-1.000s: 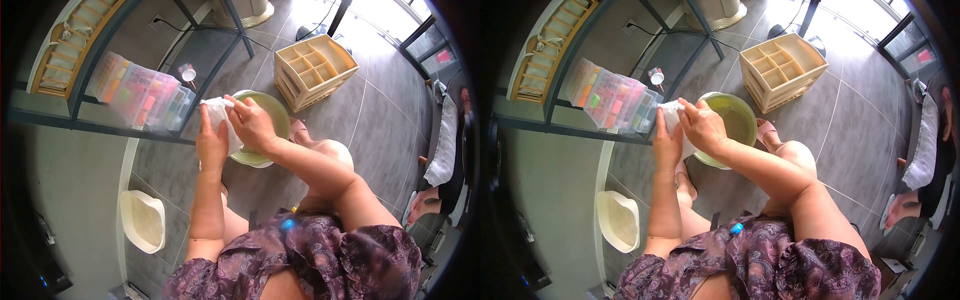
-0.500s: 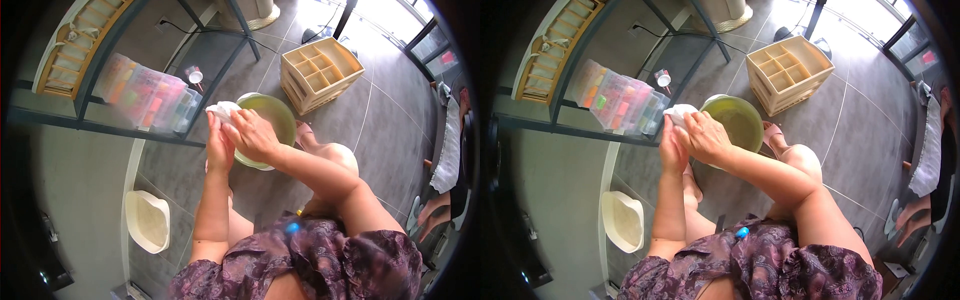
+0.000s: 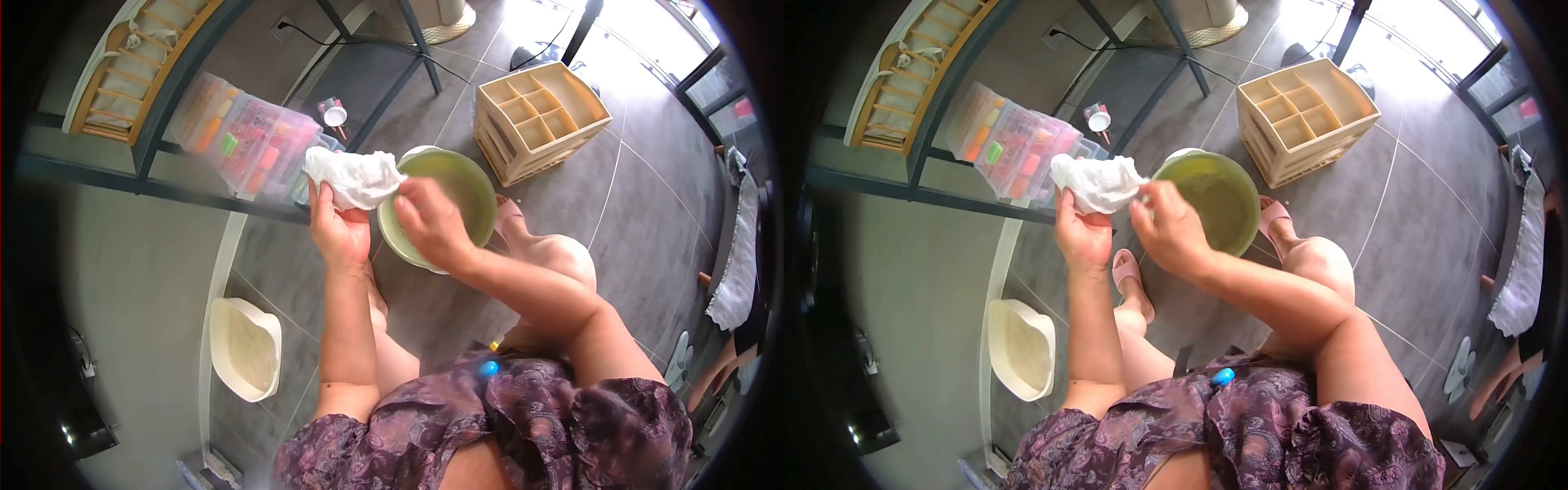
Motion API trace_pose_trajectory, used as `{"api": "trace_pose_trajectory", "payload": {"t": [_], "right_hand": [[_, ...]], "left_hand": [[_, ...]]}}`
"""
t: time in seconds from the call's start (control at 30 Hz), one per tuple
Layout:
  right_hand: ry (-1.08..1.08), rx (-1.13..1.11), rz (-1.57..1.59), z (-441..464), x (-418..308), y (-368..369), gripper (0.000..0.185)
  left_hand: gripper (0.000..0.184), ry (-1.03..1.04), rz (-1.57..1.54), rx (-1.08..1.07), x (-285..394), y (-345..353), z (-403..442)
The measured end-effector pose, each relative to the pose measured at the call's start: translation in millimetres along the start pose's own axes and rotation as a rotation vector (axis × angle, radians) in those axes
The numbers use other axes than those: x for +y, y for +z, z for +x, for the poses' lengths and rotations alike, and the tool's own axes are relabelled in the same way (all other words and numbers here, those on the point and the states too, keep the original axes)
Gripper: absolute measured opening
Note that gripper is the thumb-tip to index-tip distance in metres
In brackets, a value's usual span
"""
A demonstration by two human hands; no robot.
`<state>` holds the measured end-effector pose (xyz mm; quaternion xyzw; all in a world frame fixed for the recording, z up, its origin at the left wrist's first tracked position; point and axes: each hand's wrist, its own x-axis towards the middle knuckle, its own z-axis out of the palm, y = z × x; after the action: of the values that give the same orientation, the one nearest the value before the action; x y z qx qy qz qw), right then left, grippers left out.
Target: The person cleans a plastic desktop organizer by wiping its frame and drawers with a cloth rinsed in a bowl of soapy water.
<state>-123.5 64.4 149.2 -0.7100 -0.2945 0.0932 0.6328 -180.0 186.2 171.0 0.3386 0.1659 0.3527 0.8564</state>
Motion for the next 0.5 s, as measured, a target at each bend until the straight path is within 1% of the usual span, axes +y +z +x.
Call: {"api": "trace_pose_trajectory", "payload": {"t": [0.03,0.1,0.2,0.3,0.33,0.4,0.43,0.5], "right_hand": [[0.018,0.047,-0.038,11.2,2.0,-6.4,0.031],[-0.001,0.166,-0.160,27.5,7.5,-11.7,0.030],[0.260,-0.043,0.095,38.7,4.9,-23.6,0.031],[0.523,-0.016,0.348,40.2,4.1,-25.0,0.029],[0.589,-0.017,0.529,41.3,9.8,-26.2,0.024],[0.653,0.055,0.568,46.6,11.7,-31.4,0.023],[0.682,0.094,0.588,49.6,12.2,-34.8,0.022],[0.736,0.065,0.535,54.9,3.2,-44.6,0.025]], "left_hand": [[0.042,-0.019,-0.010,-0.028,1.4,7.7,-3.2],[0.042,-0.077,0.036,-0.054,2.1,19.3,-10.2],[0.042,-0.147,0.070,-0.118,1.5,21.0,-13.0],[0.043,-0.108,0.150,-0.139,3.1,20.9,-11.5],[0.043,-0.065,0.260,-0.104,3.0,18.2,-10.8],[0.044,0.023,0.480,-0.033,0.4,9.9,-8.4],[0.044,0.024,0.447,-0.011,-0.1,7.9,-6.9],[0.044,0.024,0.378,0.028,-0.4,5.6,-5.0]]}}
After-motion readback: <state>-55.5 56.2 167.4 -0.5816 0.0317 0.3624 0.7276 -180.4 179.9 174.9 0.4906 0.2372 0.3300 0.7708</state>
